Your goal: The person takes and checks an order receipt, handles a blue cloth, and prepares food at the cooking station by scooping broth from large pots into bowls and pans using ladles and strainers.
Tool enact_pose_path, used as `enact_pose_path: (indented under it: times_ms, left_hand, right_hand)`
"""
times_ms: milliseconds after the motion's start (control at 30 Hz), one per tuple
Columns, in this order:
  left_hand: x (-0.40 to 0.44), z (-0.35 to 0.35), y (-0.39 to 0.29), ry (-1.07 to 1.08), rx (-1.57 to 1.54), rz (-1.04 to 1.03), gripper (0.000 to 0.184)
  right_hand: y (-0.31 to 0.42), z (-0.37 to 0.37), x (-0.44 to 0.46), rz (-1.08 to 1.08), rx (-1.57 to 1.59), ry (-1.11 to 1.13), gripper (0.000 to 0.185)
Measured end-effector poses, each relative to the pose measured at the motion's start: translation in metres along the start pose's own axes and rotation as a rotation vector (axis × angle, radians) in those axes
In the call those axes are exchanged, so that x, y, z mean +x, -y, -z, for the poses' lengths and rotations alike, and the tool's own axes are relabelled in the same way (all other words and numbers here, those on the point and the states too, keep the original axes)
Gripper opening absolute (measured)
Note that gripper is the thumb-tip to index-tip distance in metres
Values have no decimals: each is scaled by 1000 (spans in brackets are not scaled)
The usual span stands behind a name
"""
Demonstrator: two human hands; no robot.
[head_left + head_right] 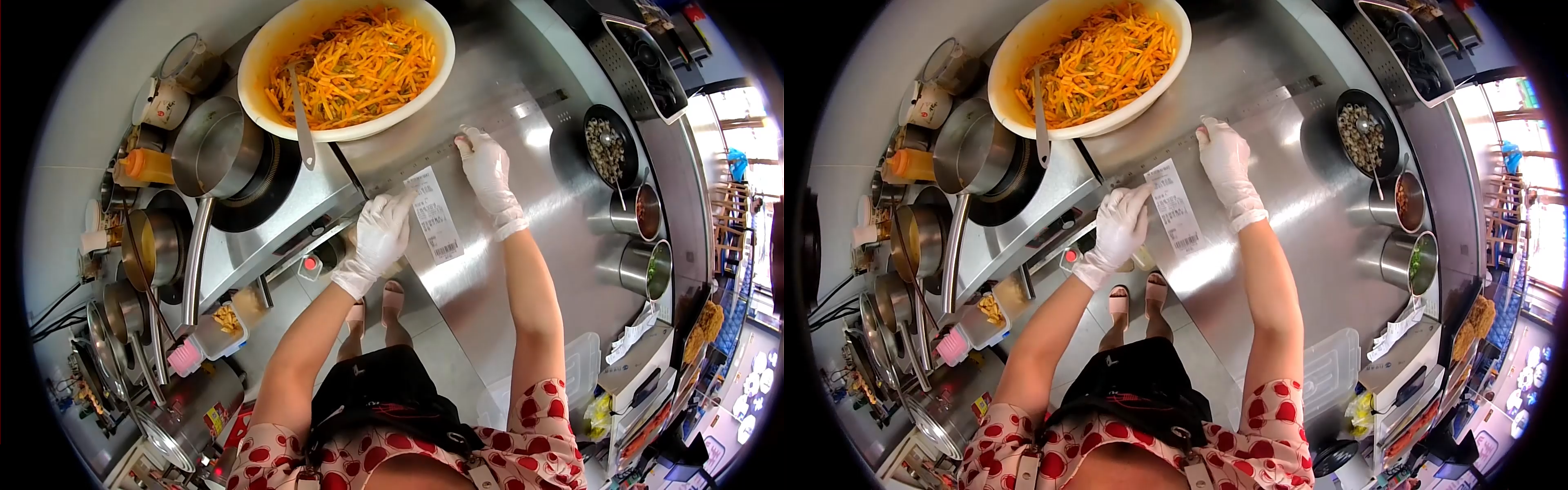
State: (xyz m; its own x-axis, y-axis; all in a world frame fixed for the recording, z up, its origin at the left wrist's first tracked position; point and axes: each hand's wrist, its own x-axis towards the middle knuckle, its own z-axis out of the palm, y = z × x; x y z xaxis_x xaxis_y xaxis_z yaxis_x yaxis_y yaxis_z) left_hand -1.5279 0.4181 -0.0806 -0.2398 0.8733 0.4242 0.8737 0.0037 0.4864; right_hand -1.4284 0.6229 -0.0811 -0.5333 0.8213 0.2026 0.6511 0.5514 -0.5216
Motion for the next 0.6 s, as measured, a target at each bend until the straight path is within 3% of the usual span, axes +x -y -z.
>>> enact_pose_path:
  times_ms: [267, 433, 533, 600]
  left_hand:
    - [-67, 21, -44, 53, -206, -1, 23]
    - [-123, 29, -46, 155, -321, 80, 11]
    - [-162, 35, -40, 379, -371, 235, 8]
    - [-177, 44, -38, 439, -357, 181, 11]
  right_hand:
    - [-6, 63, -83, -65, 194, -118, 25]
    - [-10, 89, -152, -224, 153, 26, 27]
    - [-5, 92, -183, -233, 253, 14, 24]
    - [-3, 87, -197, -213, 333, -14, 22]
